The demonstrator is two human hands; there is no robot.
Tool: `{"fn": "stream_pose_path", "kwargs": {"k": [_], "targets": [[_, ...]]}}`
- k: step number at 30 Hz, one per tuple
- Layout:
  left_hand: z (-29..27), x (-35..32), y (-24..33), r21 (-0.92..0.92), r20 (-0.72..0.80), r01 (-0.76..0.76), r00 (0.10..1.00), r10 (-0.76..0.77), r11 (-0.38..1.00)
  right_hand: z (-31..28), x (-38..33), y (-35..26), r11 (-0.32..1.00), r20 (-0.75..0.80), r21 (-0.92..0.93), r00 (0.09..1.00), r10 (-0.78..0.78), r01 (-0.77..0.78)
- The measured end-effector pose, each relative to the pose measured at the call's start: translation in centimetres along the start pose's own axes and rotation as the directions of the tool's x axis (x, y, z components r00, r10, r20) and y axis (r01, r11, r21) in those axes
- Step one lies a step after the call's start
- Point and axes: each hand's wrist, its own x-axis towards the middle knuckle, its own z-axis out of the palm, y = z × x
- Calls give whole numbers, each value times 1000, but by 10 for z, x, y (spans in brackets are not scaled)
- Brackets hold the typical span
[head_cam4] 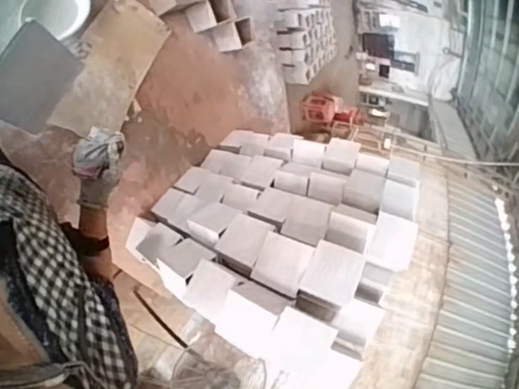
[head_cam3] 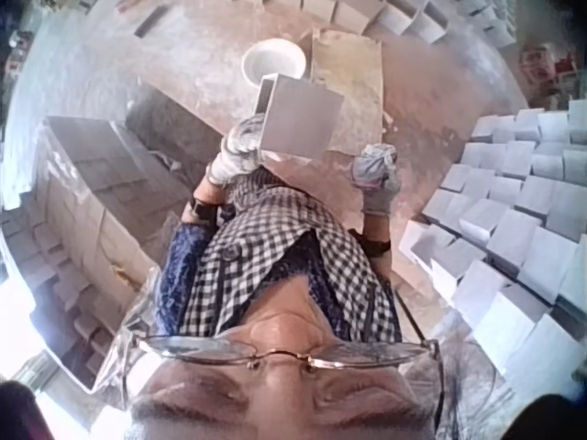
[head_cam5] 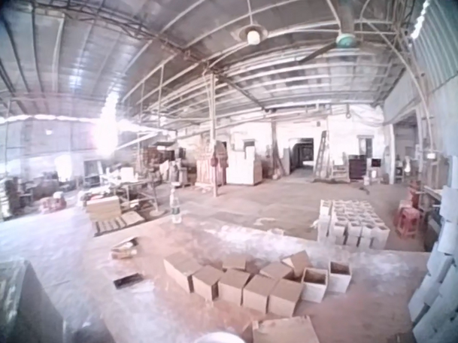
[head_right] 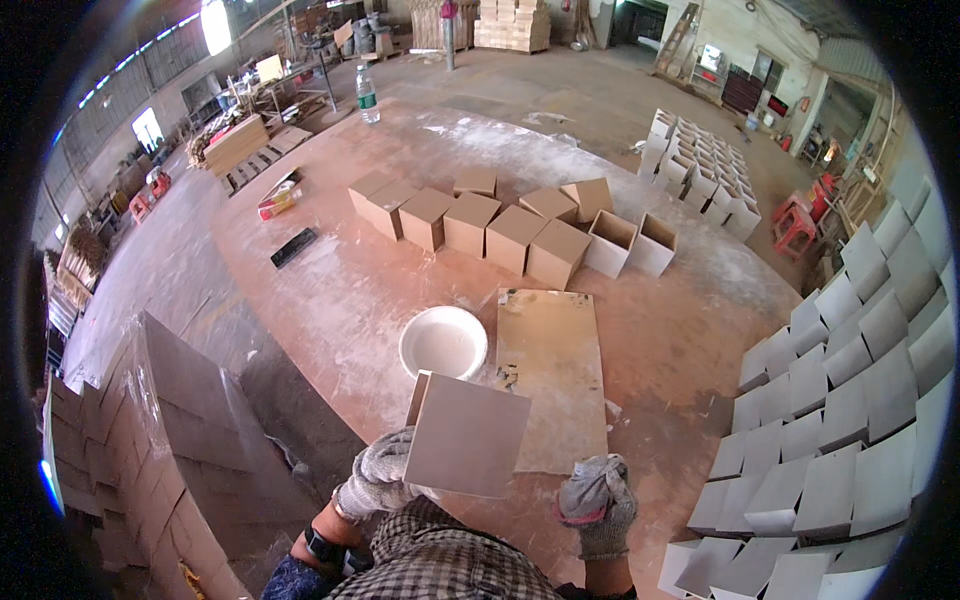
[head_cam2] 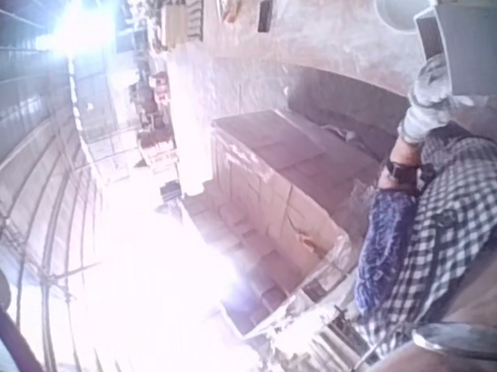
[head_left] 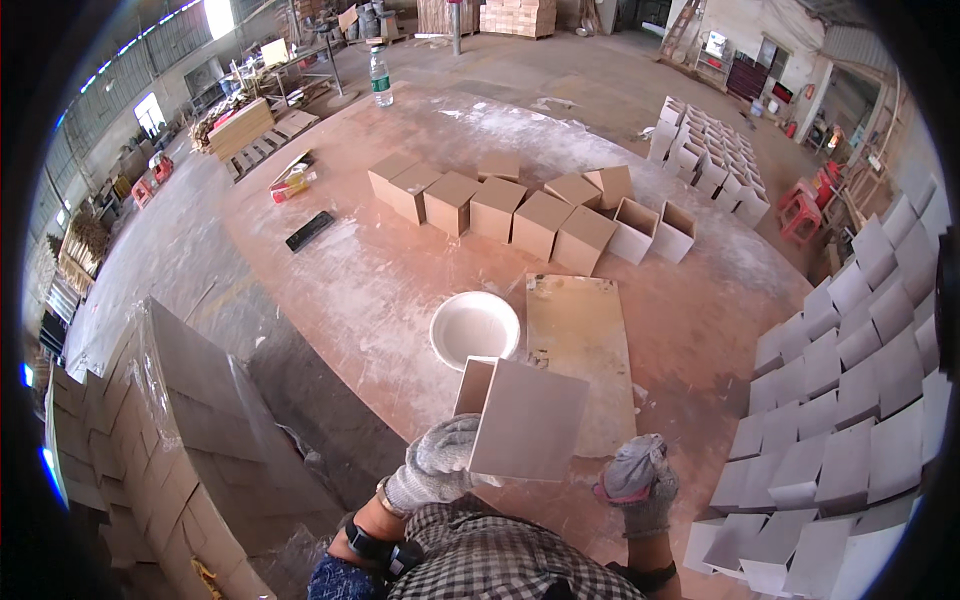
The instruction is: Sanding the edges and surfaces of small square wooden boxes using a piece of sandpaper.
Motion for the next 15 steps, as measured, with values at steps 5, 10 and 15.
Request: {"fn": "stream_pose_path", "kwargs": {"k": [5,10,15], "targets": [[2,3,-6,232,172,-12,985,-28,973,37,0,-5,946,52,-197,966,-252,257],[6,12,-20,236,366,-63,930,-28,970,130,11,-16,875,367,-264,881,-298,406],[7,21,-30,162,456,-134,889,46,978,209,16,-2,724,544,-505,825,-155,469]]}}
